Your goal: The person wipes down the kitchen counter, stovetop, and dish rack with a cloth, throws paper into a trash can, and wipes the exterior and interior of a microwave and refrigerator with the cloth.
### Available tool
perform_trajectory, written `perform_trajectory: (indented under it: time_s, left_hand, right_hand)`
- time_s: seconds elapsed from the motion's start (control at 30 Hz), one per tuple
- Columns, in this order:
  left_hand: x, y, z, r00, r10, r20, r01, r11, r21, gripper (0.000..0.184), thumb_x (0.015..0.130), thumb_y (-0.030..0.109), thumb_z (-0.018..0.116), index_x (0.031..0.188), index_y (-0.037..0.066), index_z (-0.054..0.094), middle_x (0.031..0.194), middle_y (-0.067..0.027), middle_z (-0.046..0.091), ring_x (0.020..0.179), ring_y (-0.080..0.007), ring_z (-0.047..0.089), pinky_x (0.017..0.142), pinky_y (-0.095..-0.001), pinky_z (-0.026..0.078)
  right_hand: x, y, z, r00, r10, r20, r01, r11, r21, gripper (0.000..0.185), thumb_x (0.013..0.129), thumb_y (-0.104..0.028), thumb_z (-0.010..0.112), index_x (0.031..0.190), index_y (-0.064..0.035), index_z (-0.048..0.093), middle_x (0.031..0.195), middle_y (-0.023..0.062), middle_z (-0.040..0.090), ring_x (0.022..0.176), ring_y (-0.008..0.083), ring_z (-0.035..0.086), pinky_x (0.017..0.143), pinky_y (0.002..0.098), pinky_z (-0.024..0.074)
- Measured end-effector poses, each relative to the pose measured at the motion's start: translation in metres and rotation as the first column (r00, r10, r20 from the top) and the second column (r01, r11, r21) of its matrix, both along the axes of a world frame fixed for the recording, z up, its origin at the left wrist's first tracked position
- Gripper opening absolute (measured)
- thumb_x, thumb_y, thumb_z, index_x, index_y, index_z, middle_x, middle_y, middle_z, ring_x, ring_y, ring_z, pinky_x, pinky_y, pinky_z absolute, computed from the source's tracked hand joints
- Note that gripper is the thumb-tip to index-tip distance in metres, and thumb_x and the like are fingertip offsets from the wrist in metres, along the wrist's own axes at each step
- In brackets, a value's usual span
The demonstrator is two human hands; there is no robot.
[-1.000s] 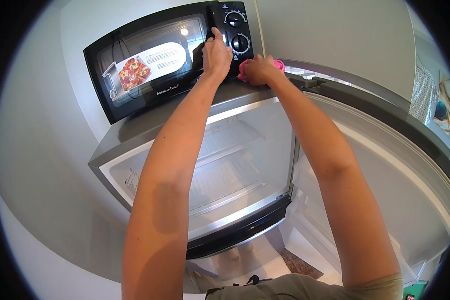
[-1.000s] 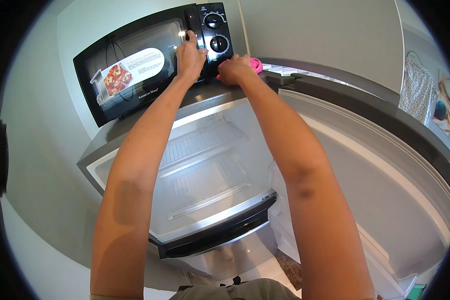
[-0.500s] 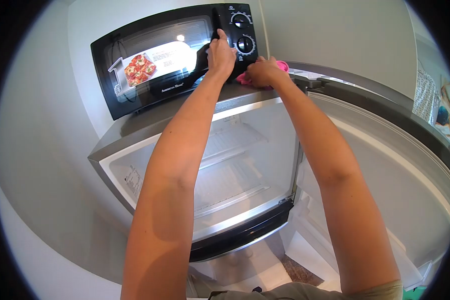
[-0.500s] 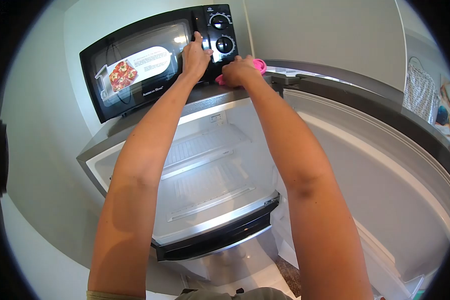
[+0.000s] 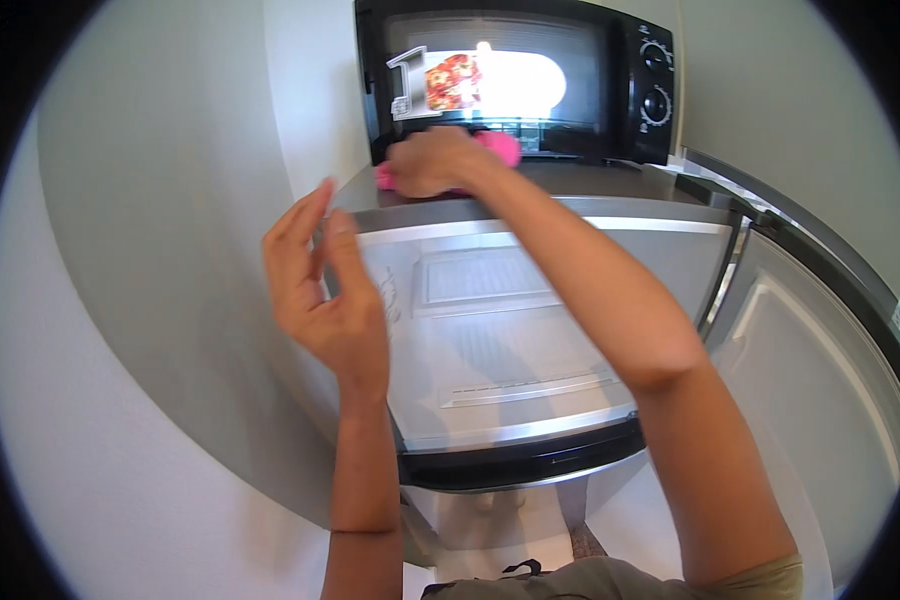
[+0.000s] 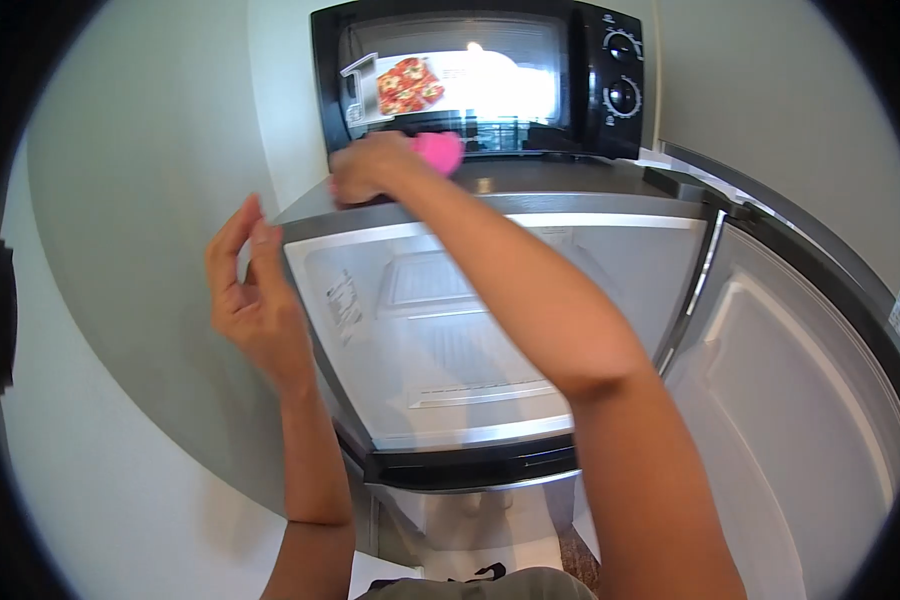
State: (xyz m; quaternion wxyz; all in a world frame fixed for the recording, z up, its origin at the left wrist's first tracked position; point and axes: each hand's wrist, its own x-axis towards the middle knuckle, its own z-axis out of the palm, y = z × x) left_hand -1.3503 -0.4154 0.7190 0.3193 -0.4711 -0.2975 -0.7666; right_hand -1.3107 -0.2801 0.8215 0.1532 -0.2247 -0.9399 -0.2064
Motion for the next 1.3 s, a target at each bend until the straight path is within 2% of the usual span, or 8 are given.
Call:
perform_trajectory:
  time_s: [0.27,0.47,0.67,0.93,1.0,1.03,1.23,1.3]
  left_hand:
    - [-0.062,-0.031,-0.062,0.964,0.096,0.247,-0.076,0.993,-0.089,0.022,0.089,-0.001,0.05,0.109,-0.003,0.058,0.106,-0.0099,0.054,0.095,-0.0148,0.054,0.074,-0.0231,0.048]
    - [-0.073,-0.049,-0.085,0.942,0.107,0.318,-0.063,0.987,-0.146,0.024,0.088,-0.005,0.05,0.111,-0.003,0.057,0.109,-0.0129,0.05,0.097,-0.0183,0.054,0.074,-0.0256,0.05]
    - [-0.073,-0.061,-0.086,0.944,0.16,0.289,-0.121,0.981,-0.149,0.023,0.087,-0.005,0.05,0.109,-0.002,0.058,0.111,-0.0144,0.049,0.097,-0.0193,0.054,0.073,-0.0259,0.051]
    - [-0.079,-0.047,-0.089,0.933,0.091,0.347,-0.027,0.982,-0.185,0.021,0.087,-0.005,0.049,0.106,-0.003,0.059,0.109,-0.0167,0.049,0.096,-0.0211,0.054,0.073,-0.0253,0.053]
    - [-0.079,-0.045,-0.091,0.947,0.163,0.276,-0.107,0.972,-0.208,0.02,0.088,-0.004,0.05,0.105,-0.004,0.059,0.108,-0.0173,0.05,0.094,-0.0215,0.055,0.072,-0.0263,0.054]
    - [-0.076,-0.046,-0.093,0.95,0.144,0.276,-0.083,0.972,-0.222,0.02,0.088,-0.004,0.05,0.105,-0.004,0.059,0.108,-0.0173,0.05,0.094,-0.0215,0.055,0.072,-0.0263,0.054]
    - [-0.078,-0.044,-0.099,0.954,0.115,0.277,-0.04,0.964,-0.263,0.023,0.09,0.0,0.049,0.111,-0.005,0.057,0.106,-0.0161,0.052,0.093,-0.021,0.057,0.078,-0.0298,0.052]
    - [-0.078,-0.038,-0.1,0.93,-0.001,0.369,0.127,0.94,-0.317,0.03,0.093,0.006,0.048,0.121,-0.005,0.051,0.111,-0.0169,0.054,0.096,-0.0201,0.057,0.085,-0.0293,0.048]
  right_hand:
    - [-0.161,-0.011,0.049,0.887,0.392,-0.245,-0.432,0.892,-0.133,0.033,0.078,-0.027,0.06,0.101,-0.0047,0.066,0.1,0.0156,0.065,0.091,0.0328,0.062,0.079,0.0419,0.048]
    - [-0.164,-0.009,0.047,0.76,-0.037,0.648,0.03,0.999,0.021,0.032,0.077,-0.023,0.063,0.093,0.0035,0.066,0.093,0.0175,0.066,0.08,0.0308,0.063,0.07,0.0413,0.0496]
    - [-0.295,0.098,0.035,0.469,-0.327,0.82,0.245,0.941,0.235,0.033,0.08,-0.028,0.056,0.099,-0.0034,0.065,0.097,0.0185,0.065,0.081,0.0313,0.063,0.07,0.0422,0.0508]
    - [-0.374,0.169,0.038,0.511,-0.249,0.823,0.23,0.962,0.148,0.03,0.078,-0.023,0.053,0.093,-0.0018,0.067,0.095,0.0173,0.066,0.078,0.0285,0.064,0.066,0.042,0.0511]
    - [-0.367,0.177,0.043,0.742,0.286,0.606,-0.451,0.882,0.135,0.03,0.077,-0.022,0.048,0.093,-0.0047,0.067,0.093,0.0164,0.067,0.078,0.0259,0.064,0.062,0.0406,0.0524]
    - [-0.291,0.082,0.056,0.931,0.349,0.109,-0.316,0.917,-0.242,0.029,0.076,-0.019,0.05,0.094,-0.0042,0.067,0.091,0.0158,0.067,0.078,0.0262,0.064,0.064,0.0379,0.0526]
    - [-0.074,-0.036,0.026,0.919,0.329,0.215,-0.255,0.915,-0.311,0.041,0.083,-0.041,0.058,0.108,-0.0088,0.064,0.106,0.0131,0.064,0.098,0.0255,0.06,0.084,0.0367,0.0469]
    - [-0.038,0.005,-0.011,0.807,0.57,-0.157,-0.587,0.742,-0.324,0.046,0.086,-0.046,0.055,0.115,-0.0104,0.061,0.116,0.0114,0.06,0.11,0.0248,0.054,0.092,0.0345,0.0419]
